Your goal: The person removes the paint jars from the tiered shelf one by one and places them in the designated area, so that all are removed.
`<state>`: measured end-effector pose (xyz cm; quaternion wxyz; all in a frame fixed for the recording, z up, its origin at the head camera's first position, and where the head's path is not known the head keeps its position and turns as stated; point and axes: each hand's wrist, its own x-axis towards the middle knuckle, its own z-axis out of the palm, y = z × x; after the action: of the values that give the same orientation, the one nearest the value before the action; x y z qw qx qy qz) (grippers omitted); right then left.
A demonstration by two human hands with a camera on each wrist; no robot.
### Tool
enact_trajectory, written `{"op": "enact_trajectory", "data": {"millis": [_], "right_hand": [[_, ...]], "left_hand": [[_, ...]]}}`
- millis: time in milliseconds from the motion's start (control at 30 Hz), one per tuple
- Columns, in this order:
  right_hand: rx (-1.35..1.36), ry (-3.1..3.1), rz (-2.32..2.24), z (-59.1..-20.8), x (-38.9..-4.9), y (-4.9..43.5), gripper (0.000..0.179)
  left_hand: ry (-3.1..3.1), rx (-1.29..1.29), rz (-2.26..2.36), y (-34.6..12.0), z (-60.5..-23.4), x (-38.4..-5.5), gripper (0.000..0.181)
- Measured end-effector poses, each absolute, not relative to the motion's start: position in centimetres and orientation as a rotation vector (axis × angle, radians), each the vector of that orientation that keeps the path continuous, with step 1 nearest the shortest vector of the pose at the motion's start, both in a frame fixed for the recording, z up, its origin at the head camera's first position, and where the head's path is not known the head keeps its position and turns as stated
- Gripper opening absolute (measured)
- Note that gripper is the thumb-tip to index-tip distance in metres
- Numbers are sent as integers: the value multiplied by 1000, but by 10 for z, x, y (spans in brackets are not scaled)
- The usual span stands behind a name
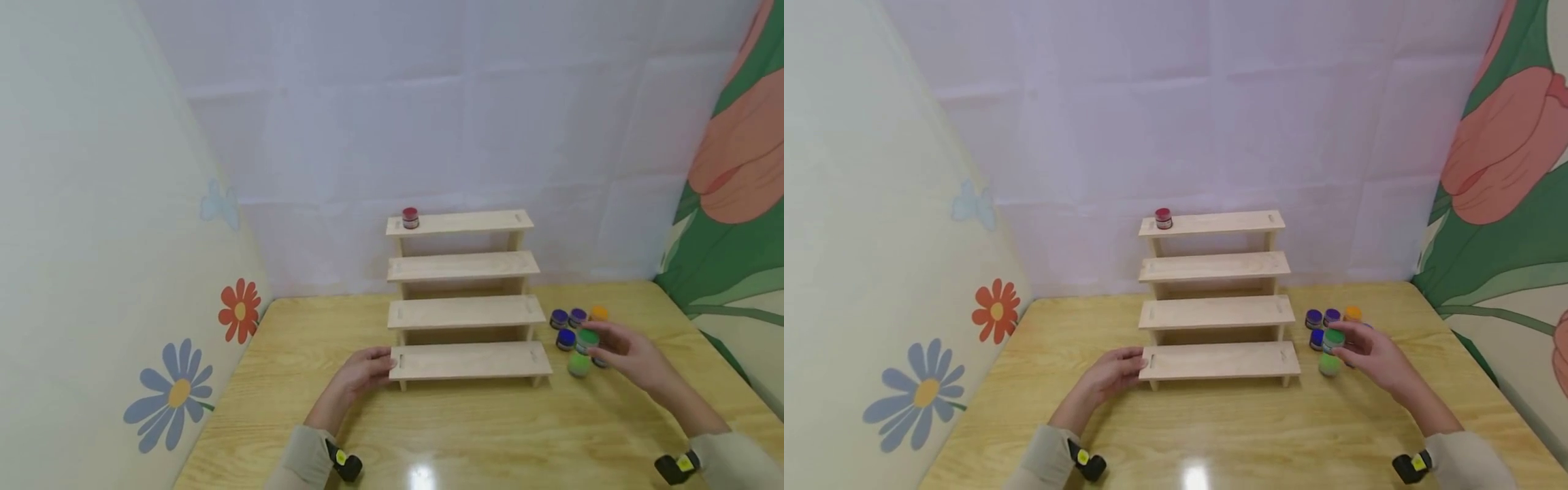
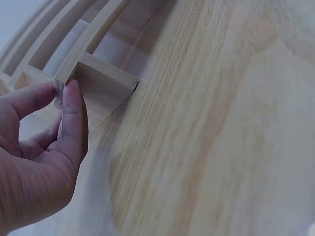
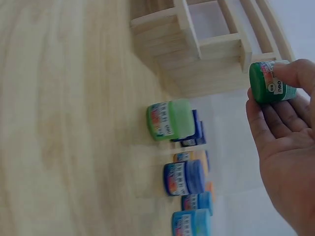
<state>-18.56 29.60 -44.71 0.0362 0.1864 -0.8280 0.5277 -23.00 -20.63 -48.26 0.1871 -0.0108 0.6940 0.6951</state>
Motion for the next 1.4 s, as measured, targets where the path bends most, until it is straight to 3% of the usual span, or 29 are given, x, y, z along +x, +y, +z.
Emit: {"op": "enact_trajectory", "data": {"millis": [233,567,867,1400], "right_hand": [[442,-2625,1680,-462,-177,300,49],[495,-2580,1655,-479,-170,303,42],[426,-2697,1634,-485,-164,305,47],[627,-2665,1710,-505,-157,308,39]], "left_hand": [[1948,-29,1960,-207,-485,-230,56],[1956,-59,1958,-208,-486,-231,56],[1957,-77,1949,-208,-487,-233,57],[1960,-74,1937,-207,-483,-230,58]]}}
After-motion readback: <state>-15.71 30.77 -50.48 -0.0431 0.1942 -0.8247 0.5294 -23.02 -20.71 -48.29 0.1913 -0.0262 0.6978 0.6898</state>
